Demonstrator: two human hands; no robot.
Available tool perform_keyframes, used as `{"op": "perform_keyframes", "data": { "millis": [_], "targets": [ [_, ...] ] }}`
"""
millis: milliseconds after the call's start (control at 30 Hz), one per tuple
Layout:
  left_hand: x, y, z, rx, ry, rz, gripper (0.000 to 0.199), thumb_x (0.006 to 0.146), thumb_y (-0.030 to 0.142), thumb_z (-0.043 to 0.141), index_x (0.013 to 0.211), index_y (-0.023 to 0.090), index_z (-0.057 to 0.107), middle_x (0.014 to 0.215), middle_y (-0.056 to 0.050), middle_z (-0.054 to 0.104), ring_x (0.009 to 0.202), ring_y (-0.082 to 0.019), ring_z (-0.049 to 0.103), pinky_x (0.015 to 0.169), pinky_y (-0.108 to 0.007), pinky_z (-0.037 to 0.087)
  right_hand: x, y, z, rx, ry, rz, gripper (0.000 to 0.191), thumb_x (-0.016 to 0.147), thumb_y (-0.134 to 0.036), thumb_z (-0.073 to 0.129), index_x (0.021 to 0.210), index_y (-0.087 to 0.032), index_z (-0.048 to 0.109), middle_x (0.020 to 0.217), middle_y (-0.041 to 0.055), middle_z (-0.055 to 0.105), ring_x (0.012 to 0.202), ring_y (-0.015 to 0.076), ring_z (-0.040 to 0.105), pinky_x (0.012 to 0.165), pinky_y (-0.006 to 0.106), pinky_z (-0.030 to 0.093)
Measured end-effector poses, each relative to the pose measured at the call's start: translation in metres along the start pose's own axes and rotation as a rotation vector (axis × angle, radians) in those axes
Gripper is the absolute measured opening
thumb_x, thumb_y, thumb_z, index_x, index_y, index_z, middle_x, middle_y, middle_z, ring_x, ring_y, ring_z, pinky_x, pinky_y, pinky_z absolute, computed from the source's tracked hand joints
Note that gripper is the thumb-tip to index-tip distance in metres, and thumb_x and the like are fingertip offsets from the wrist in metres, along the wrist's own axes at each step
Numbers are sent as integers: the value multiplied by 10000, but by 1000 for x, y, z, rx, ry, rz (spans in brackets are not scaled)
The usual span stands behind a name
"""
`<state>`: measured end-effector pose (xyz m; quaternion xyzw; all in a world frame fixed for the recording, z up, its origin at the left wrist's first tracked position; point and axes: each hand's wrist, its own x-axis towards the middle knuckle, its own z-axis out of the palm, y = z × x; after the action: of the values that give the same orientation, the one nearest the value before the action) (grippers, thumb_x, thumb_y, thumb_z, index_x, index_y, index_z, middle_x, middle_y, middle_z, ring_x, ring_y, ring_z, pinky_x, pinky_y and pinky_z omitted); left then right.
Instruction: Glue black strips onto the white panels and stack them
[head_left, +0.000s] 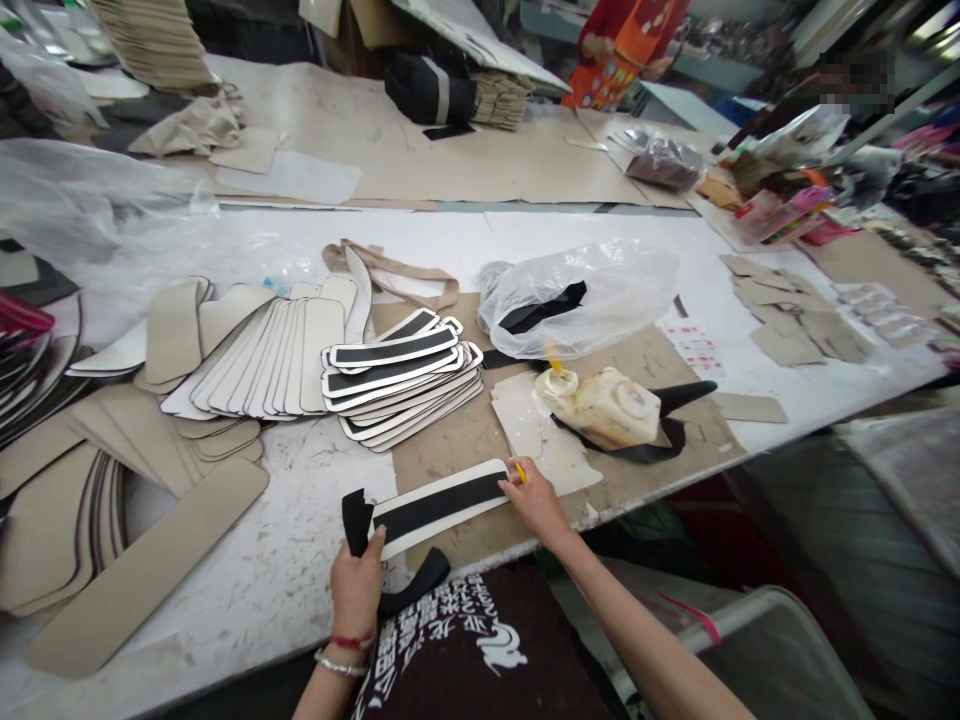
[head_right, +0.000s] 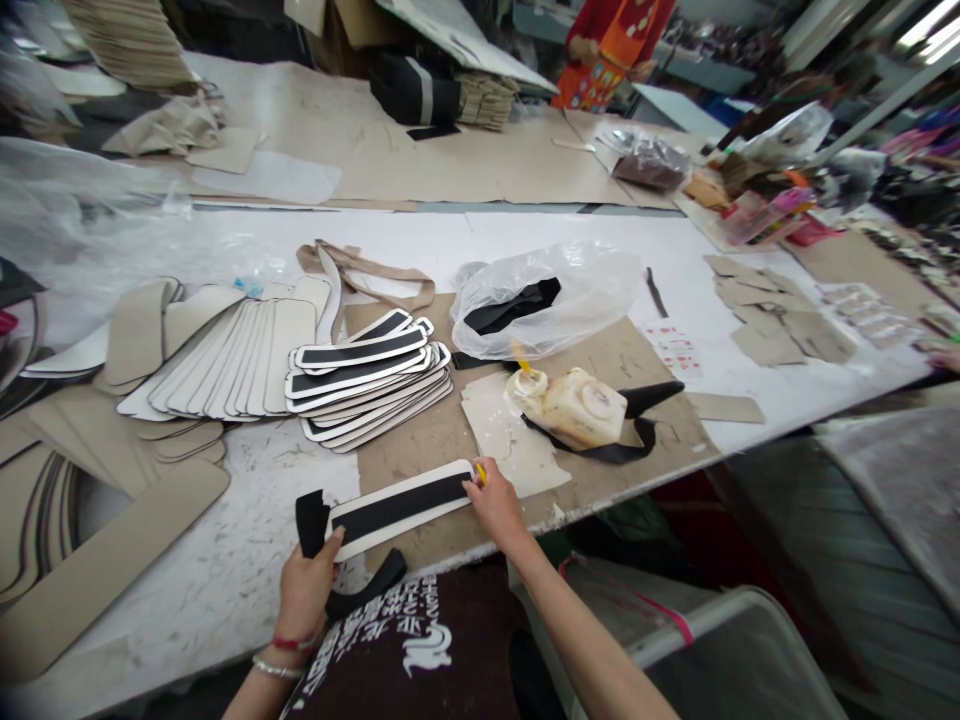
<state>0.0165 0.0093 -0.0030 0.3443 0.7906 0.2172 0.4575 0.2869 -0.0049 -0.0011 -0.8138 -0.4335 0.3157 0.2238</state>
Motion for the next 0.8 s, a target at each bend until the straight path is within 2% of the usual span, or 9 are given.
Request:
{"op": "perform_keyframes", "data": {
  "millis": [167,433,800],
  "targets": [
    [-2,1,0,-25,1,-24,444,578,466,592,835,105,620,564,-35,580,558,-206,539,526,-308,400,3,-6,-1,-142,-33,32,263,702,-275,538,955,-225,485,652,-32,563,621,147,554,592,231,370],
    [-3,3,0,-114,-15,-30,422,566,419,625,863,120,631,586,-32,596,609,-215,562,564,-305,416,3,-23,-9,-402,-86,85,281,736,-322,550,989,-228,475,750,6,611,684,174,579,546,222,311],
    [-5,7,0,-208,-32,-34,366,609,373,617,874,122,631,641,-51,628,688,-207,580,650,-309,434,7,-22,-7,-479,-147,97,283,757,-348,518,1003,-215,471,789,44,620,732,205,587,550,238,311]
  ]
}}
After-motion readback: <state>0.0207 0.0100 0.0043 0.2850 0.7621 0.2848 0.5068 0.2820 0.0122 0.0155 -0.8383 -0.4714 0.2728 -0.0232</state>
